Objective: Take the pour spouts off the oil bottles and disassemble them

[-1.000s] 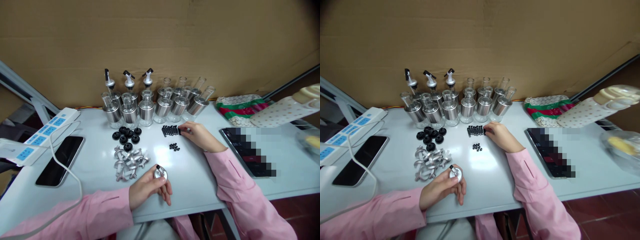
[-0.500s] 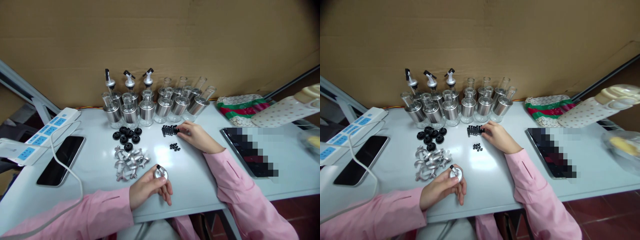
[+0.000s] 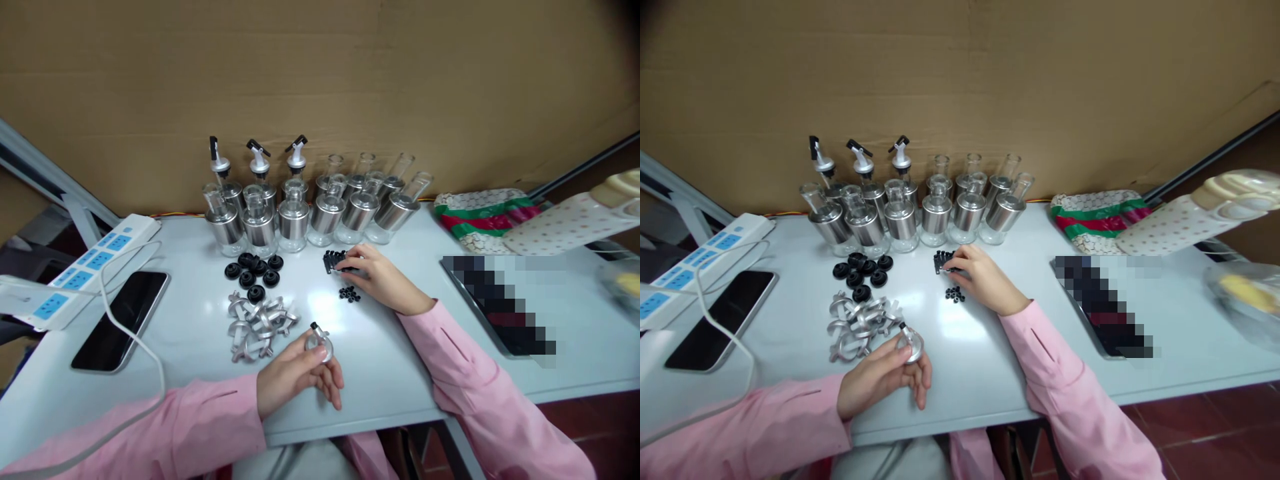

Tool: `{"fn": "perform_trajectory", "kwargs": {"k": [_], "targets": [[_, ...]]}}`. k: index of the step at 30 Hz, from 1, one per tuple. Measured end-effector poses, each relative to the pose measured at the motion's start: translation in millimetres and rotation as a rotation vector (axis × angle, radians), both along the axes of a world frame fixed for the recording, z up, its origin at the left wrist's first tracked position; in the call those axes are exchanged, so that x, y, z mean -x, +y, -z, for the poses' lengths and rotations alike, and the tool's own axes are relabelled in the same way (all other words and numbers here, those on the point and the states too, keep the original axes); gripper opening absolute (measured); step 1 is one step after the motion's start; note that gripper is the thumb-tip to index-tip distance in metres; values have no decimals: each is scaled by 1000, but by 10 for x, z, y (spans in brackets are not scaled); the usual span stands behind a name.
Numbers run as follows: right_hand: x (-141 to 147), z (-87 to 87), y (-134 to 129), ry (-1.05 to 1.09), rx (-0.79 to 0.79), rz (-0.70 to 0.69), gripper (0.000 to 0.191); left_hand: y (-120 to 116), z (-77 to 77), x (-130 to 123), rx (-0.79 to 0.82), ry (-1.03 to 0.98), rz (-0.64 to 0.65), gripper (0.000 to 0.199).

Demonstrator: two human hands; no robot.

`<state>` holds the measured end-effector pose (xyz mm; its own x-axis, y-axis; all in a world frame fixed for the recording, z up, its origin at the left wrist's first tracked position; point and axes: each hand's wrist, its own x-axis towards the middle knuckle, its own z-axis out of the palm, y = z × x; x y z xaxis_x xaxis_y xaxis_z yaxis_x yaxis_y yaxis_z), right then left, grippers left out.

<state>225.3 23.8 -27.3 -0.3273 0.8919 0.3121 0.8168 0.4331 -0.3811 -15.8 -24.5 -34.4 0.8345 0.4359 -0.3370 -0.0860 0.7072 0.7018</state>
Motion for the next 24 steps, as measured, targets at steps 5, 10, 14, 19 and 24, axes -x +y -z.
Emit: {"fn": "perform_trajectory", "kwargs": {"k": [5,10,14,19,24], "targets": [[39,43,11,-43,-5,24,17,12,-18,-6,-2,-3,2,48],[0,65,22,-43,-8,37,14,8,-22,7,-2,-17,0,45],[-5,64,32,-50,-16,40,15,-2,0,9,-8,-38,1,42],[1,51,41,-103,-26,68,17,0,10,12,-9,-42,5,41],[-5,48,52,-126,-38,76,18,8,8,11,-8,-48,2,42]]}}
